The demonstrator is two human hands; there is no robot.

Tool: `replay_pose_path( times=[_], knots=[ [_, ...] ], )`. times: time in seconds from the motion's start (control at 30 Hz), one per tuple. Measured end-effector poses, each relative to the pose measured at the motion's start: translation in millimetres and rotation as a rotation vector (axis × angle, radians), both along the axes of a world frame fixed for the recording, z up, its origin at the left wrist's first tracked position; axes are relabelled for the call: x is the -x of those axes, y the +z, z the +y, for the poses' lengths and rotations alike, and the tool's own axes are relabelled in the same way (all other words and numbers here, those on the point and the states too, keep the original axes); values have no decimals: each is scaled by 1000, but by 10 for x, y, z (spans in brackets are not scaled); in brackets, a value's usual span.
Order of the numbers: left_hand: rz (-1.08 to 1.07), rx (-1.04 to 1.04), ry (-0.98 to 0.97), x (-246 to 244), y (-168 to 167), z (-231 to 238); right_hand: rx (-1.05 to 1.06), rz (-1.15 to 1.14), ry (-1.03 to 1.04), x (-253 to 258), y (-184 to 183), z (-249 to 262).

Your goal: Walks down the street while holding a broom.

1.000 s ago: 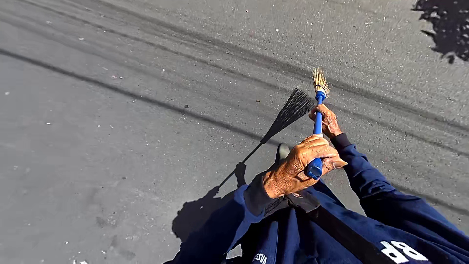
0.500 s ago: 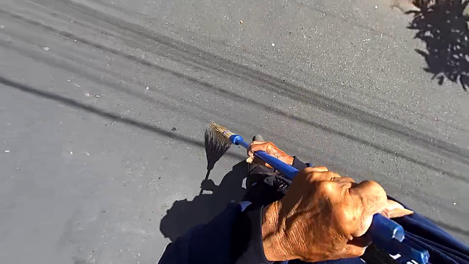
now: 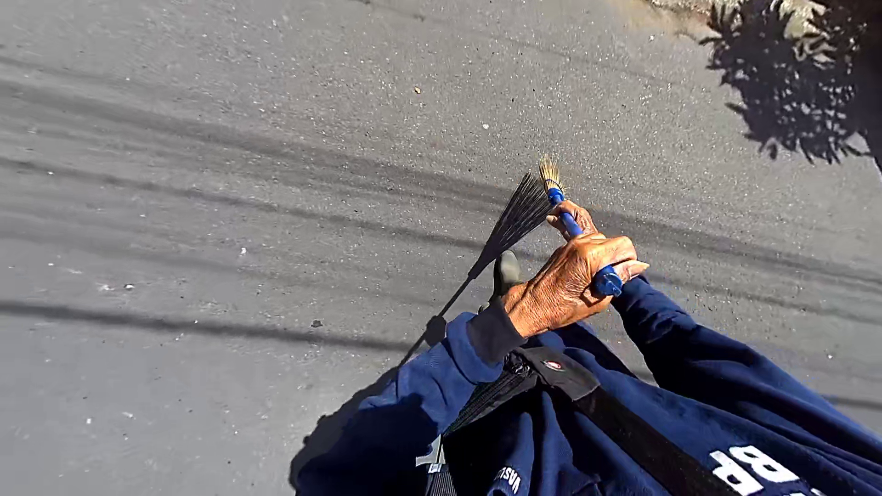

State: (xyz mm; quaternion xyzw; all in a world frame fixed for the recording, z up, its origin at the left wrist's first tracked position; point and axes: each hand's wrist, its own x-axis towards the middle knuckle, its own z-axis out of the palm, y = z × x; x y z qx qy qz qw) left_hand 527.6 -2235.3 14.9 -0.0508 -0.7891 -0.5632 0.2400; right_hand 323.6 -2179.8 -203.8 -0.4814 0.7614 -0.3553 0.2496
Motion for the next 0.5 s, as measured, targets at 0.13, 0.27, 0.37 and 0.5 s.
replay_pose_path(
  times=[0.13, 0.27, 0.37, 0.5],
  knots=[
    [-168, 223, -100, 264, 575, -219, 112, -387, 385, -764, 397, -552],
    [-72, 167, -79, 601, 973, -740, 323, -616, 621, -995, 795, -1157],
    [48, 107, -21, 706, 1187, -1200, 251, -420, 568, -593, 1029, -1555],
    [63, 51, -49, 817, 1038, -1767, 35, -101, 306, 302, 881, -1877]
  ],
)
